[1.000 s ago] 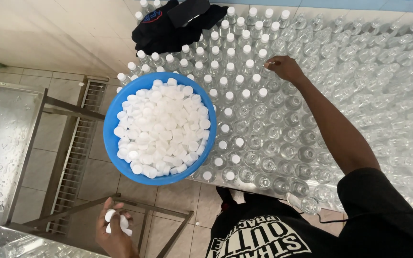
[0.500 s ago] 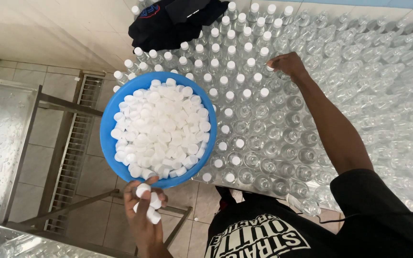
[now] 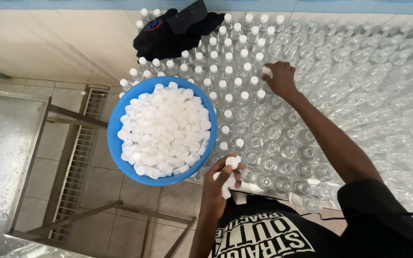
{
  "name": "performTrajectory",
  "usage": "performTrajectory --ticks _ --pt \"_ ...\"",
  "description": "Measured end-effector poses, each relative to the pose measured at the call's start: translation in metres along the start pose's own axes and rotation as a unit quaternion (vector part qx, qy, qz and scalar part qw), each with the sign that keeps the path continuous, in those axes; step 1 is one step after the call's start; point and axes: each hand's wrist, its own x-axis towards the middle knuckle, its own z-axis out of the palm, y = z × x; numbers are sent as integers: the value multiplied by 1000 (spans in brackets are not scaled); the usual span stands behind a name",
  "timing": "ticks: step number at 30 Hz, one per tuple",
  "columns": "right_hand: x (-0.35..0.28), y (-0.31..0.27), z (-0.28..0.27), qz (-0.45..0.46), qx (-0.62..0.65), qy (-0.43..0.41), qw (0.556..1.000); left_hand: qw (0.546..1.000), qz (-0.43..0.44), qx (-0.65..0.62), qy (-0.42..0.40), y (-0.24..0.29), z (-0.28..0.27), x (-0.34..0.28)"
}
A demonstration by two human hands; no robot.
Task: Placing plastic caps onto the necks of water bottles arranged in a large grid on a table.
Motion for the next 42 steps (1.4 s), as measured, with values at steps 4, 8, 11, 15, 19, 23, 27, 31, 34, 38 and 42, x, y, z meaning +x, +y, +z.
performTrajectory --ticks 4,8,11,15,19,23,27,31,34,38,42 --pt "-111 -106 -108 -24 155 -93 983 997 -16 72 17 2 6 -2" --pt "-203 -172 -188 -124 255 -313 906 993 -15 114 -5 -36 -19 17" --pt "-247 -179 -190 -157 306 -333 878 991 4 121 -54 -58 -27 23" --pt "-273 -173 -178 -122 293 -313 895 983 -7 156 -93 -89 -44 38" --pt "-288 -175 -168 -108 296 -295 902 978 -28 175 -111 -72 -37 29" --pt "-279 -164 -140 -84 348 -245 901 984 -46 142 -92 -53 -31 12" --pt "-236 -119 -74 -74 208 -93 971 995 -50 78 -30 -41 -44 0" --pt "-174 -96 -17 -101 136 -44 985 998 -57 22 15 -44 -69 -10" --pt "-136 -77 27 -89 76 -14 993 993 -87 -39 66 -41 -76 -20" --pt "-120 -79 43 -80 41 -49 995 955 -147 -258 -1 -70 -104 -12" --pt "-118 -74 48 -81 -8 -56 995 922 -182 -340 -38 -87 -107 -10"
